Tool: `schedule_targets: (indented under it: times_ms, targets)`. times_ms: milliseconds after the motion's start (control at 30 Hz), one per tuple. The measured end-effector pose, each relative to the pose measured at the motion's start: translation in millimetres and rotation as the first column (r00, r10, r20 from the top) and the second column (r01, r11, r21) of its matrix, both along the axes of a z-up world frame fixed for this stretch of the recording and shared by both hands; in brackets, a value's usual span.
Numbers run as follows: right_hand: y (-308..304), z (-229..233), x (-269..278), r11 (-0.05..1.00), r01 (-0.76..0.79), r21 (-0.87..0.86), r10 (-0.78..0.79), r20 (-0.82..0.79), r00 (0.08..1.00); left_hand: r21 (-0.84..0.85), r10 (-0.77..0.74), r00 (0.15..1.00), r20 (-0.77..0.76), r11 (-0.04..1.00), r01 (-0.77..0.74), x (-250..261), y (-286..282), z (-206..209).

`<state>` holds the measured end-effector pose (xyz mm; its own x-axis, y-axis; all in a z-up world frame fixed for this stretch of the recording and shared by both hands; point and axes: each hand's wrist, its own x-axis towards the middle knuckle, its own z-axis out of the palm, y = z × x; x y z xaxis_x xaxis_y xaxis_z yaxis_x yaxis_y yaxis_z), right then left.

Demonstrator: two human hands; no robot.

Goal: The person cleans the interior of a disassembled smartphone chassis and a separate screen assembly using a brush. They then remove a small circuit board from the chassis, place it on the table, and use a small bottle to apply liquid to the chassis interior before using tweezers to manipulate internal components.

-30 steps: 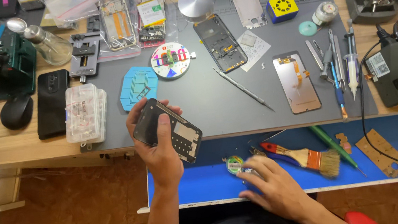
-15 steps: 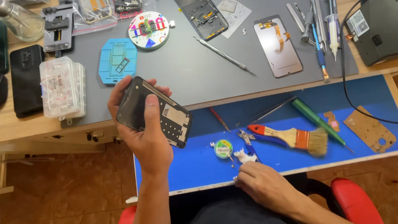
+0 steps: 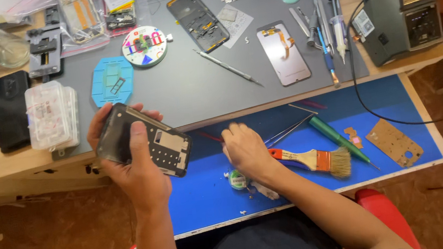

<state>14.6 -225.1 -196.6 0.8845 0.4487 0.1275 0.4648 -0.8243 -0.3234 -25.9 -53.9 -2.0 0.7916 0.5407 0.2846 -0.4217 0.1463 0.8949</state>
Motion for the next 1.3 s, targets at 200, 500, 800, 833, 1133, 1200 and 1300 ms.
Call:
schedule_targets:
  times_ms: [200,500,800,833,1133,1200,1300]
  targets:
    - [-113,72,-13,0.997,-0.066,-0.036,0.069,0.089,0.994,0.032,0.019,1.0,0.002,0.999,-0.02,5,10,-5]
    - [-162,36,-2,0.954,-0.15,-0.259,0.207,0.206,0.957,0.04,-0.008,0.999,-0.053,0.999,0.01,18,-1,-9]
    - [-144,113,-43,0.986,-0.028,0.163,0.006,0.134,0.991,0.134,0.01,0.999,-0.053,0.991,-0.003,32,-14,-9]
    - [-157,99,-49,0.986,-0.018,0.166,-0.003,0.129,0.992,0.137,0.001,0.998,-0.058,0.991,0.006,33,-16,-9]
    - [-176,66,-69,0.989,0.145,0.039,-0.15,0.225,0.963,0.071,-0.032,0.995,-0.099,0.997,0.039,46,-21,-13]
    - [-168,52,-73,0.995,0.059,-0.076,-0.055,0.051,0.997,0.035,-0.058,0.994,-0.097,0.998,0.061,47,-20,-13]
    - [-173,42,-68,1.0,0.013,0.015,-0.013,0.049,0.999,0.01,-0.053,0.995,-0.083,0.998,0.054,48,-17,-12]
